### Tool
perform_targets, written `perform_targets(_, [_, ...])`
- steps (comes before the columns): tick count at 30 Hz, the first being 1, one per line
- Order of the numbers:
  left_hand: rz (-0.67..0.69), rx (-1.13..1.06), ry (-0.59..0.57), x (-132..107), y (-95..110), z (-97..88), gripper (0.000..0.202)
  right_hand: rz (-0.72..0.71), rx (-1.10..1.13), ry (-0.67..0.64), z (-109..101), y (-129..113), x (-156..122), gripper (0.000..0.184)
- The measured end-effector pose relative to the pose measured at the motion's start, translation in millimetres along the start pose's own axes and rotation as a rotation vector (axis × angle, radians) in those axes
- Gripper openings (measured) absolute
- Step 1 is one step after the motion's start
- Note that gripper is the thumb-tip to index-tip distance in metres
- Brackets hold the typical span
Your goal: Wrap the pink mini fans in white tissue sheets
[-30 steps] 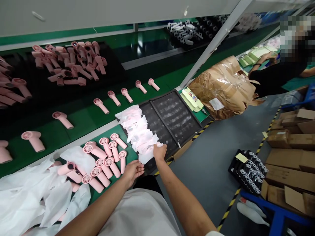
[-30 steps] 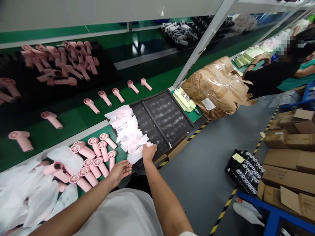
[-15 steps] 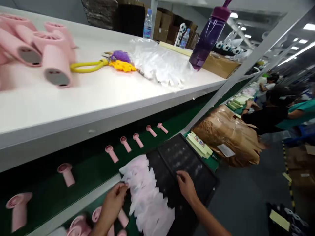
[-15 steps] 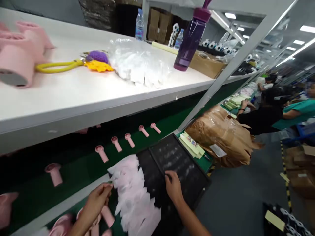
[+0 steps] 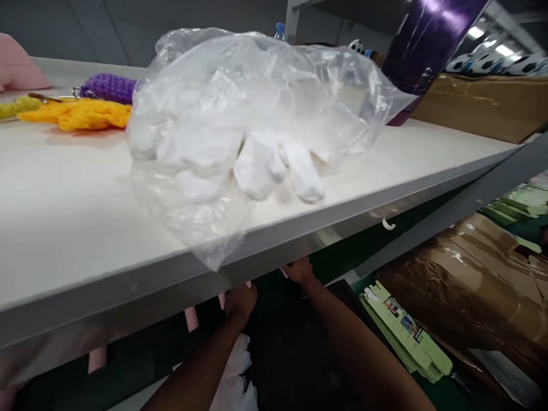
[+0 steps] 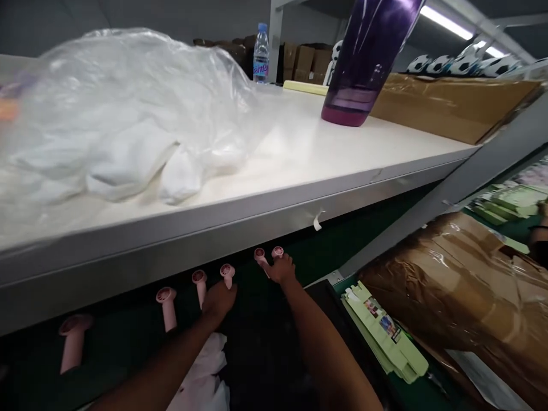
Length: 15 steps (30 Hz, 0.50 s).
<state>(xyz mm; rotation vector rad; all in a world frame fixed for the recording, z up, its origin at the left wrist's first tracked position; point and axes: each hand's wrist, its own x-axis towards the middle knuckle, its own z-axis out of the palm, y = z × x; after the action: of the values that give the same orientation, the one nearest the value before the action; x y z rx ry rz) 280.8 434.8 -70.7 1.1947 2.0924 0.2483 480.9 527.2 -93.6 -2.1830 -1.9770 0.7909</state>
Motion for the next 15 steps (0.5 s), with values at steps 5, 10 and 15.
perform_targets(5, [-0.039,0.035,0.144,-38,-24,-32.3,0.052,-0.054,-0.032,0.008,5,-30,-13,0.066])
perform_targets(10, [-0.125,0.000,0.035,-24,-9,-20.0,0.057,-0.077,-0.077,0.084,-12,-37,-31,0.044])
perform_targets(15, [-0.063,-0.098,-0.036,-14,7,-26.6,0.054,-0.112,0.037,0.155,-26,-11,-133,0.051])
